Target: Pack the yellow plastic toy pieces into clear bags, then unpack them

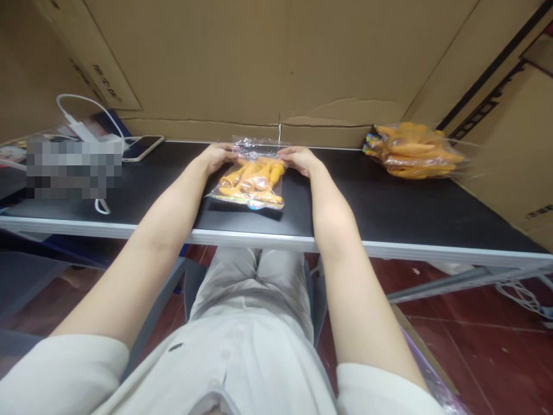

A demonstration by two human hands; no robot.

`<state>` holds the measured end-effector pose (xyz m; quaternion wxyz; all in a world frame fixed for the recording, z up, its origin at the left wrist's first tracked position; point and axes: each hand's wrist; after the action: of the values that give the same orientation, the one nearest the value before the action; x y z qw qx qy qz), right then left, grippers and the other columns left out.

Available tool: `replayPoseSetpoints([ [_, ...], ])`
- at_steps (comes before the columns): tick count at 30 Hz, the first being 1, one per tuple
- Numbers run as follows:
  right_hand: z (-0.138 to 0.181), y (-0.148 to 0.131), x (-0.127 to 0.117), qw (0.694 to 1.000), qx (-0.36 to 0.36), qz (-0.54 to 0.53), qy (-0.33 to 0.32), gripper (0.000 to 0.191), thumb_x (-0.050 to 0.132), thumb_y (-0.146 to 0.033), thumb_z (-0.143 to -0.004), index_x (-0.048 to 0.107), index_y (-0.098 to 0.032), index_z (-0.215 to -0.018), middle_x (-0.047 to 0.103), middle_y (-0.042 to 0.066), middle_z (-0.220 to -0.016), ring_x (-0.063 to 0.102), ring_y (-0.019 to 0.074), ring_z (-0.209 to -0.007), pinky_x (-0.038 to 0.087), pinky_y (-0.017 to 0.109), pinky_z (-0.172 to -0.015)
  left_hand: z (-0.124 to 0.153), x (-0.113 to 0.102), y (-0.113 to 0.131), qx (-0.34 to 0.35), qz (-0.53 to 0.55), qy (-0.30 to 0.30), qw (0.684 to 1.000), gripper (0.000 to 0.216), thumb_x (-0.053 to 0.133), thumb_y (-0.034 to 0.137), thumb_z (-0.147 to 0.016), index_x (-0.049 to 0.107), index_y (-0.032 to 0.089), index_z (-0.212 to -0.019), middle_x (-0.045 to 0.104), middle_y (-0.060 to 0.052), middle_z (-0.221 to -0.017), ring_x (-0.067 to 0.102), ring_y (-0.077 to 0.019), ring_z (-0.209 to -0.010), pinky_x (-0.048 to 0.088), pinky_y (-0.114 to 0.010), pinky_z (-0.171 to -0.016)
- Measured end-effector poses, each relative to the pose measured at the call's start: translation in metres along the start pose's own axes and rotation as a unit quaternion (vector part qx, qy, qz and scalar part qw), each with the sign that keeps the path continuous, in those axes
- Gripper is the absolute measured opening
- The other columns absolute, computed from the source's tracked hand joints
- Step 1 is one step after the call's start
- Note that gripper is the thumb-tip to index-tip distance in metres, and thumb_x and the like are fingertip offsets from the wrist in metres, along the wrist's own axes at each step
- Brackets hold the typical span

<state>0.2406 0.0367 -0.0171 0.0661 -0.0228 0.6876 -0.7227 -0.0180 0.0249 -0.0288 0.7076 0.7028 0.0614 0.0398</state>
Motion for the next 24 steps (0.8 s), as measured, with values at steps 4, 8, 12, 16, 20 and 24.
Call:
replayPoseSetpoints([
  [4,-0.004,0.004,-0.006,1.000,-0.002,-0.007,-0.009,0.031,0.068,0.016,-0.090,0.075,-0.013,-0.079,0.072,0.002,-0.069,0.065,0.0078,-0.061,0.059,0.017,-0.068,-0.002,-0.002,0.000,0.005,0.004,0.005,1.000,0.026,0.070,-0.013,-0.075,0.075,0.012,-0.080,0.077,-0.006,-0.073,0.084,-0.0244,-0.095,0.065,-0.036,-0.104],
  [8,-0.007,0.007,-0.009,1.000,-0.002,-0.014,-0.011,0.032,0.065,0.016,-0.091,0.076,-0.012,-0.081,0.073,0.002,-0.069,0.067,0.0082,-0.062,0.061,0.018,-0.071,-0.004,-0.004,-0.002,0.006,0.013,0.002,1.000,0.025,0.066,-0.012,-0.079,0.074,0.012,-0.077,0.075,-0.007,-0.071,0.082,-0.0208,-0.084,0.065,-0.035,-0.104],
  [12,-0.009,0.007,-0.009,1.000,-0.004,-0.021,-0.011,0.033,0.062,0.016,-0.093,0.076,-0.012,-0.080,0.074,0.003,-0.069,0.066,0.0081,-0.059,0.060,0.018,-0.070,-0.006,-0.003,-0.003,0.005,0.022,0.005,1.000,0.029,0.061,-0.013,-0.080,0.069,0.012,-0.070,0.070,-0.004,-0.066,0.076,-0.0156,-0.071,0.065,-0.032,-0.100],
  [16,-0.009,0.007,-0.010,1.000,-0.014,-0.012,-0.002,0.036,0.064,0.016,-0.091,0.074,-0.012,-0.071,0.072,0.003,-0.065,0.066,0.0087,-0.058,0.059,0.018,-0.067,-0.007,-0.002,-0.003,0.012,0.005,0.017,1.000,0.029,0.064,-0.014,-0.073,0.065,0.014,-0.062,0.067,-0.001,-0.063,0.071,-0.0128,-0.063,0.066,-0.031,-0.096],
  [20,-0.009,0.008,-0.010,0.999,-0.038,0.015,0.015,0.040,0.063,0.019,-0.084,0.068,-0.014,-0.061,0.069,0.002,-0.062,0.065,0.0091,-0.058,0.059,0.020,-0.070,-0.003,0.001,-0.001,0.021,-0.019,0.018,0.999,0.033,0.059,-0.015,-0.068,0.061,0.016,-0.056,0.061,0.002,-0.055,0.066,-0.0123,-0.056,0.066,-0.032,-0.092],
  [24,-0.016,0.012,-0.008,0.993,-0.078,0.079,0.043,0.042,0.060,0.021,-0.076,0.062,-0.016,-0.056,0.066,0.001,-0.060,0.064,0.0103,-0.060,0.062,0.025,-0.079,0.002,0.006,0.002,0.033,-0.043,0.025,0.998,0.037,0.051,-0.016,-0.068,0.057,0.017,-0.051,0.058,0.003,-0.051,0.059,-0.0102,-0.051,0.064,-0.030,-0.087],
])
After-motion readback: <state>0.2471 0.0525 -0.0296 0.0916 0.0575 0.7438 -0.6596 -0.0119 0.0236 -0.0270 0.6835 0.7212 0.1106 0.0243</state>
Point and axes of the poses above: each hand's wrist, its own z-axis away from the middle knuckle, its own x-axis out of the palm, y = z × x
